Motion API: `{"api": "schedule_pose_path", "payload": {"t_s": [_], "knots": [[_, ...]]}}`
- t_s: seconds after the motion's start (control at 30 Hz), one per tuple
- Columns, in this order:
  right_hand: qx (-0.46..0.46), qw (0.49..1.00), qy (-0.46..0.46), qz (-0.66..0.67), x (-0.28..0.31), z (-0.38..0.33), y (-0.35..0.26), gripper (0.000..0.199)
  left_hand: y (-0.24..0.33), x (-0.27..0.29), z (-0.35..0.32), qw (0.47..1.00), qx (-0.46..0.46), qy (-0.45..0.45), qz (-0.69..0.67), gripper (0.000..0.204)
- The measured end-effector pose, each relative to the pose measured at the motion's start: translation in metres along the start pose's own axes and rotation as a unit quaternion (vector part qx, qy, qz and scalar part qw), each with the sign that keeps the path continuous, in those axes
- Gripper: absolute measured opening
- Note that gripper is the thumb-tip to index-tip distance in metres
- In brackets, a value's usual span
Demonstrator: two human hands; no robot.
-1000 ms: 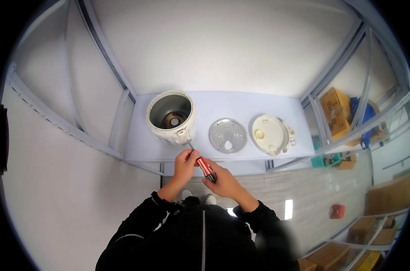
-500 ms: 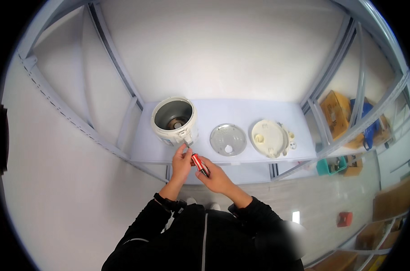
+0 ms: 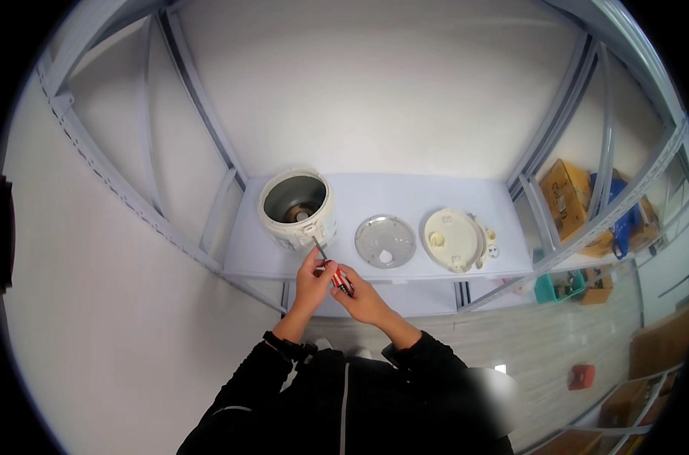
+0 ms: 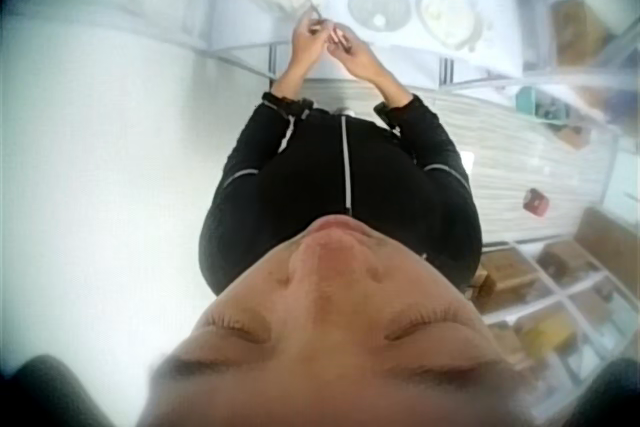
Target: The person assembles a white cylindrical appliance on a workbench. They place a small white component into the interior, use a red-handled screwdriver to tighten screws on the side, and then secure a perforated metal lid onto the top.
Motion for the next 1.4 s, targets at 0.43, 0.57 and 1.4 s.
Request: {"api": "schedule_pose_path", "payload": {"t_s": [0.43, 0.57, 1.4], "knots": [[-0.024, 0.999, 0.0, 0.024, 0.004, 0.003, -0.002, 0.059, 0.009, 0.0, -0.002, 1.0, 0.007, 0.014, 0.019, 0.079], [0.02, 1.0, 0.017, 0.007, 0.005, 0.007, 0.001, 0.062, 0.013, -0.001, -0.002, 1.0, 0.003, 0.007, 0.026, 0.08], [0.039, 0.994, 0.096, -0.035, 0.011, 0.019, 0.005, 0.065, -0.009, -0.002, 0.008, 0.966, 0.154, -0.072, -0.193, 0.04]]}}
Point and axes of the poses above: each hand's wrist, its own z-axis towards the middle knuckle, its own x-axis out of the back of the hand, y = z × x, the point moved 4 cm from there along z, towards the middle knuckle, and after that the axes turned 5 degrees about z, right-handed, at the moved point
